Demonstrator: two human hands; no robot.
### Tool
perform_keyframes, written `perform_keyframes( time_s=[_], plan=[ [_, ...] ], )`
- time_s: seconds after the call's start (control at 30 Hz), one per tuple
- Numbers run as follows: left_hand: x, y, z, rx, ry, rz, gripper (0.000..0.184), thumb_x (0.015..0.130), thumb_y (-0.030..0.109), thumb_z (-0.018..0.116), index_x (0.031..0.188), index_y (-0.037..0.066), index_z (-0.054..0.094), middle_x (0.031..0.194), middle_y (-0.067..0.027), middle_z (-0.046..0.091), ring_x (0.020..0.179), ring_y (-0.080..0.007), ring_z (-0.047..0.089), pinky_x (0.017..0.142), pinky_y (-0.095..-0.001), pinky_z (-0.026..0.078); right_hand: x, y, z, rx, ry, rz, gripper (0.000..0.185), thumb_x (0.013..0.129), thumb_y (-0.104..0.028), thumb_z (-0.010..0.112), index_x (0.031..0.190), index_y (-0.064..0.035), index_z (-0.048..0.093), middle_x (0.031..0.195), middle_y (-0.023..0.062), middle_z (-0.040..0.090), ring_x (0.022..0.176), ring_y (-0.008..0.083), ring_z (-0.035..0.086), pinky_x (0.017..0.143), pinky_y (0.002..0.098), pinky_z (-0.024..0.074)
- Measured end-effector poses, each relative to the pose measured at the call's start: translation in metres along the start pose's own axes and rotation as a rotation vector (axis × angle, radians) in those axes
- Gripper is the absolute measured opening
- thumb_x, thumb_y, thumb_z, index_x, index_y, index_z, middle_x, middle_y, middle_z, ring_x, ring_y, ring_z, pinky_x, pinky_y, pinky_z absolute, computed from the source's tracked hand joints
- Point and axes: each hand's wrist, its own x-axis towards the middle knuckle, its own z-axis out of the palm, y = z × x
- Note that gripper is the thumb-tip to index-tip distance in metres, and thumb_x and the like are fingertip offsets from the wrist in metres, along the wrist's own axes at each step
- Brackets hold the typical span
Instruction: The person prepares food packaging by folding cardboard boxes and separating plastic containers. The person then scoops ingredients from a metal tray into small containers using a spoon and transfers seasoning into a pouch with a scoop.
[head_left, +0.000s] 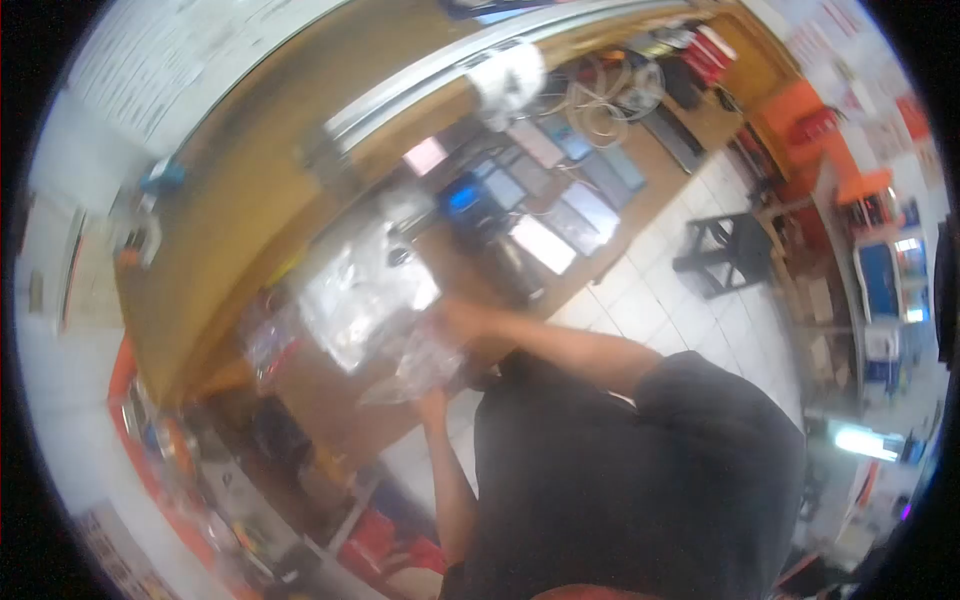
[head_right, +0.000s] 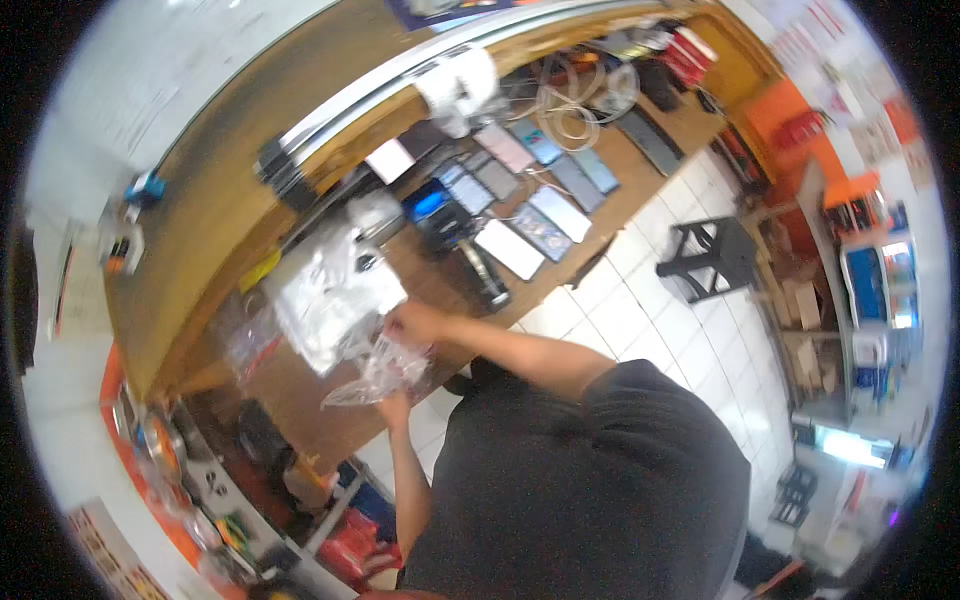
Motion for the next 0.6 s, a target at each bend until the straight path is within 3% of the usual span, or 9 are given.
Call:
perform_keyframes(
  time_s=[0.03, 0.1, 0.2, 0.3, 0.37, 0.4, 0.5, 0.53, 0.6],
  plan=[
    [0.0, 0.004, -0.003, -0.126, -0.068, -0.124, 0.046, 0.09, 0.02, 0.067, 0.131, 0.003, 0.06, 0.135, -0.0133, 0.061, 0.126, -0.0299, 0.053, 0.112, -0.041, 0.033, 0.008, 0.048, 0.042, -0.203, 0.111, -0.137, 0.019, 0.076, -0.011, 0.065, 0.093, -0.0061, 0.071, 0.091, 0.0157, 0.071, 0.093, 0.0306, 0.068, 0.08, 0.045, 0.0519],
    [0.006, -0.011, 0.002, -0.193, -0.08, -0.106, 0.048, 0.089, 0.02, 0.069, 0.132, 0.001, 0.059, 0.135, -0.014, 0.06, 0.127, -0.0297, 0.052, 0.11, -0.0398, 0.035, 0.003, 0.028, 0.06, -0.27, 0.031, -0.095, 0.024, 0.074, -0.008, 0.066, 0.098, -0.0049, 0.07, 0.093, 0.0177, 0.07, 0.095, 0.0321, 0.067, 0.082, 0.0451, 0.0508],
    [0.027, -0.08, 0.037, -0.209, 0.213, 0.209, 0.04, 0.09, 0.02, 0.069, 0.125, 0.001, 0.063, 0.127, -0.0137, 0.063, 0.112, -0.0251, 0.061, 0.096, -0.0393, 0.048, 0.0, 0.005, 0.067, -0.27, 0.0, 0.104, 0.03, 0.071, -0.005, 0.069, 0.1, -0.0053, 0.068, 0.094, 0.0179, 0.069, 0.09, 0.0343, 0.067, 0.079, 0.043, 0.051],
    [0.039, -0.117, 0.044, -0.166, -0.097, -0.001, 0.032, 0.091, 0.02, 0.069, 0.119, 0.004, 0.064, 0.115, -0.0139, 0.064, 0.095, -0.0186, 0.064, 0.073, -0.0353, 0.055, 0.004, 0.028, 0.074, -0.339, 0.121, -0.054, 0.033, 0.067, -0.007, 0.076, 0.099, -0.0058, 0.068, 0.088, 0.0163, 0.068, 0.084, 0.0341, 0.065, 0.075, 0.0415, 0.0508],
    [0.022, -0.033, 0.005, -0.637, -0.04, -0.332, 0.03, 0.093, 0.026, 0.07, 0.115, 0.007, 0.062, 0.106, -0.0112, 0.062, 0.081, -0.0135, 0.062, 0.057, -0.0304, 0.052, 0.0, 0.036, 0.076, -0.218, 0.186, -0.112, 0.032, 0.066, -0.011, 0.079, 0.094, -0.006, 0.067, 0.084, 0.0139, 0.066, 0.081, 0.0326, 0.064, 0.073, 0.0413, 0.0504],
    [0.023, -0.042, 0.008, -0.638, -0.038, -0.33, 0.03, 0.093, 0.026, 0.07, 0.115, 0.007, 0.062, 0.106, -0.0112, 0.062, 0.081, -0.0135, 0.062, 0.057, -0.0304, 0.052, -0.002, 0.039, 0.078, -0.097, 0.245, -0.164, 0.032, 0.065, -0.015, 0.083, 0.09, -0.0061, 0.066, 0.08, 0.0115, 0.065, 0.078, 0.031, 0.064, 0.07, 0.0411, 0.05],
    [0.044, -0.09, 0.03, -0.709, -0.016, -0.091, 0.038, 0.091, 0.03, 0.072, 0.119, 0.007, 0.06, 0.107, -0.0083, 0.062, 0.078, -0.0143, 0.06, 0.059, -0.0303, 0.052, 0.019, 0.11, 0.102, -0.261, 0.188, -0.234, 0.036, 0.063, -0.02, 0.087, 0.08, -0.0053, 0.059, 0.076, 0.0091, 0.062, 0.074, 0.0262, 0.061, 0.067, 0.0402, 0.0488],
    [0.05, -0.104, 0.028, -0.123, 0.15, 0.381, 0.038, 0.092, 0.031, 0.072, 0.119, 0.007, 0.061, 0.106, -0.0075, 0.062, 0.078, -0.0141, 0.06, 0.059, -0.0294, 0.051, 0.016, 0.103, 0.1, -0.262, 0.183, -0.24, 0.036, 0.063, -0.02, 0.087, 0.08, -0.0053, 0.059, 0.076, 0.0091, 0.062, 0.074, 0.0262, 0.061, 0.067, 0.0402, 0.0488],
    [0.05, -0.123, 0.031, 0.491, 0.309, 0.812, 0.038, 0.092, 0.032, 0.072, 0.118, 0.007, 0.062, 0.105, -0.0067, 0.062, 0.078, -0.0139, 0.059, 0.058, -0.0285, 0.05, 0.0, 0.09, 0.087, -0.194, 0.122, -0.126, 0.04, 0.064, -0.024, 0.087, 0.075, -0.0059, 0.052, 0.076, 0.0074, 0.062, 0.071, 0.0226, 0.06, 0.063, 0.0398, 0.0474]
  ],
)
